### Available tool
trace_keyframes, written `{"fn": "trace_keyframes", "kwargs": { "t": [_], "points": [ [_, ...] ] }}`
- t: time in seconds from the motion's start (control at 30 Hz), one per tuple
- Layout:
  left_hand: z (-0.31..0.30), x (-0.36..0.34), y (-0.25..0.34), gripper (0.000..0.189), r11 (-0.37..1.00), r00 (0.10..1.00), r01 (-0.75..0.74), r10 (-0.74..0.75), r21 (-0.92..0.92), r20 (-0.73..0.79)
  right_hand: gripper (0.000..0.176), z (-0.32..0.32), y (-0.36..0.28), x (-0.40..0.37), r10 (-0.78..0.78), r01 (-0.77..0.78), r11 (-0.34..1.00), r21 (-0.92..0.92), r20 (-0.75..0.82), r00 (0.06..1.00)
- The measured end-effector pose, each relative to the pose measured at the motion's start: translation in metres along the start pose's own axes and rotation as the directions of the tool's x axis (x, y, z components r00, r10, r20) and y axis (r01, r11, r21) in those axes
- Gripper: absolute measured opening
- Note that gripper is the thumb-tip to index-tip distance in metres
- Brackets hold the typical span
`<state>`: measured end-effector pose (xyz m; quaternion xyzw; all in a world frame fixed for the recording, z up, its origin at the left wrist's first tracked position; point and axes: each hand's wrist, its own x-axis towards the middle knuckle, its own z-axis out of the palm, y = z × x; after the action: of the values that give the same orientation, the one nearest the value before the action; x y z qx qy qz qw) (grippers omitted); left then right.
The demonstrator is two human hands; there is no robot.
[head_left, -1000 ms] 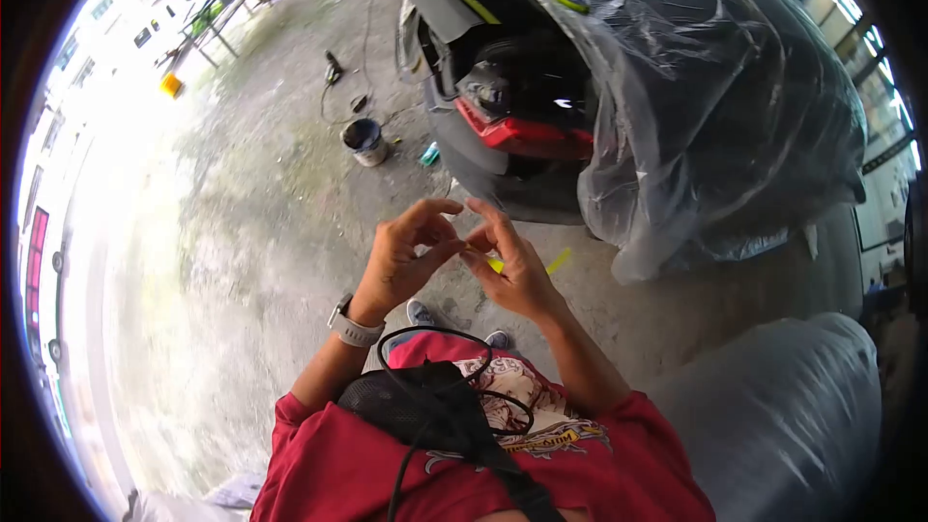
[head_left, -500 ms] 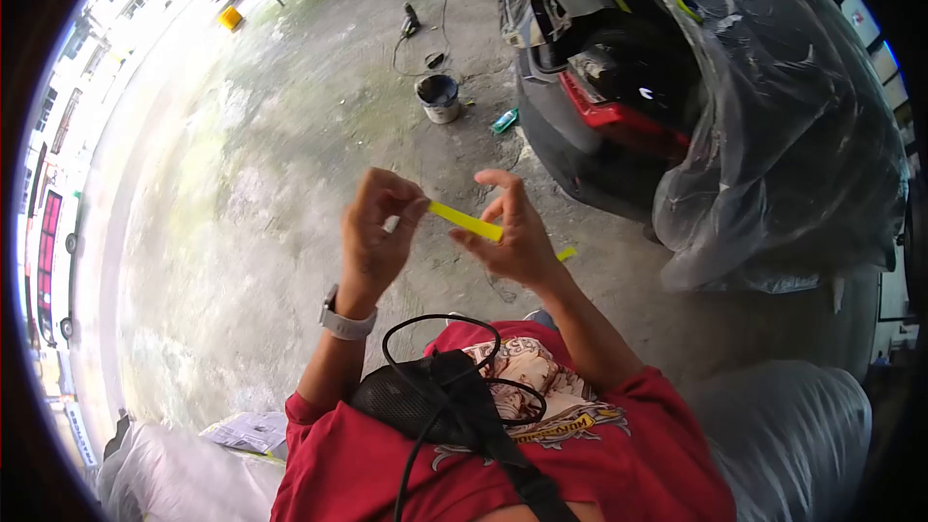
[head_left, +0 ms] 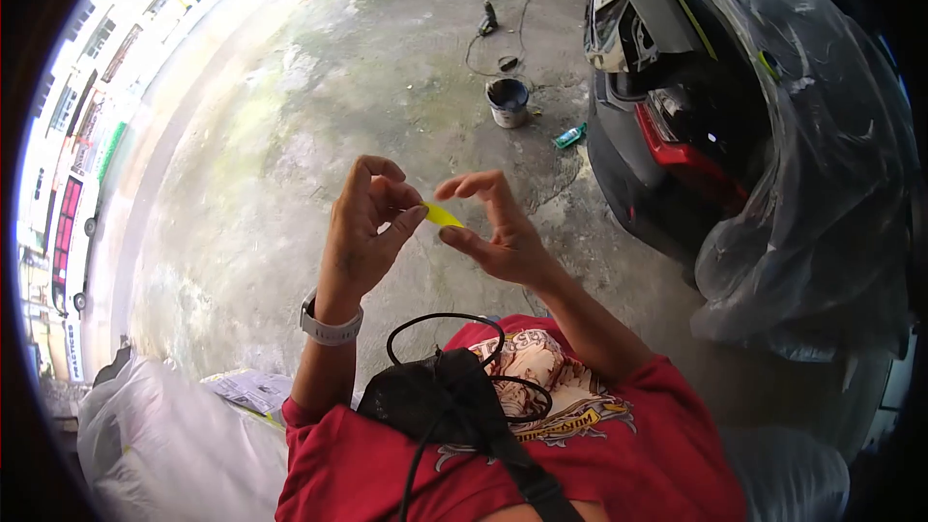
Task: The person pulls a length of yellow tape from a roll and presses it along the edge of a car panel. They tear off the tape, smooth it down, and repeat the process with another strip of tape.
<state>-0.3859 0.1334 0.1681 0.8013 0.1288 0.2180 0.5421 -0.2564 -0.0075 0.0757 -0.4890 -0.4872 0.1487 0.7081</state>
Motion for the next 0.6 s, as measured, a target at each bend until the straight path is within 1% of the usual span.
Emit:
{"fn": "trace_keyframes", "kwargs": {
  "t": [0.03,0.07,0.13,0.17,0.23,0.27,0.33,0.37,0.4,0.43,0.5,0.57,0.6],
  "points": [
    [0.0,0.001,0.004,0.032,1.0,1.0,0.0,0.0,0.013,-0.008,0.04,0.007,0.006,0.004,0.021,-0.023,0.988,0.151,0.015,1.0],
    [0.001,0.001,0.007,0.032,1.0,1.0,0.011,-0.011,0.004,-0.012,0.04,0.007,0.011,0.005,0.016,-0.019,0.986,0.165,0.021,1.0],
    [0.002,0.0,0.013,0.033,1.0,0.999,0.03,-0.03,0.002,-0.03,0.033,0.006,0.016,0.007,0.15,-0.169,0.907,0.387,0.078,0.986],
    [0.002,0.0,0.015,0.034,0.998,0.997,0.06,-0.061,-0.018,-0.04,0.033,0.005,0.017,0.007,0.151,-0.175,0.901,0.397,0.092,0.984],
    [0.004,-0.002,0.018,0.035,0.995,0.993,0.098,-0.1,-0.037,-0.063,0.026,0.001,0.016,0.009,0.132,-0.161,0.918,0.362,0.104,0.986],
    [0.006,-0.003,0.019,0.035,0.992,0.988,0.119,-0.123,-0.044,-0.091,0.026,0.0,0.015,0.009,0.135,-0.169,0.913,0.371,0.116,0.984],
    [0.009,-0.005,0.017,0.036,0.988,0.98,0.148,-0.153,-0.05,-0.129,0.02,-0.002,0.009,0.011,0.149,-0.159,0.977,0.139,0.082,0.985],
    [0.01,-0.006,0.014,0.037,0.99,0.972,0.137,-0.143,-0.045,-0.187,0.02,-0.003,0.007,0.013,0.152,-0.164,0.976,0.146,0.092,0.984],
    [0.01,-0.007,0.012,0.038,0.991,0.961,0.127,-0.133,-0.04,-0.242,0.018,-0.003,0.006,0.014,0.092,-0.094,0.994,0.054,0.038,0.995],
    [0.01,-0.008,0.012,0.038,0.99,0.958,0.134,-0.14,-0.039,-0.249,0.017,-0.004,0.005,0.015,0.025,-0.026,0.999,-0.044,-0.011,1.0],
    [0.009,-0.01,0.013,0.04,0.986,0.942,0.137,-0.158,-0.093,-0.297,0.016,-0.006,0.006,0.015,0.028,-0.028,0.999,-0.034,0.002,1.0],
    [0.009,-0.01,0.014,0.04,0.985,0.934,0.142,-0.166,-0.097,-0.316,0.016,-0.007,0.005,0.016,0.029,-0.028,0.999,-0.026,0.016,0.999],
    [0.009,-0.01,0.014,0.04,0.985,0.93,0.141,-0.167,-0.101,-0.327,0.016,-0.007,0.004,0.017,-0.011,0.012,0.997,-0.07,0.015,1.0]
  ]
}}
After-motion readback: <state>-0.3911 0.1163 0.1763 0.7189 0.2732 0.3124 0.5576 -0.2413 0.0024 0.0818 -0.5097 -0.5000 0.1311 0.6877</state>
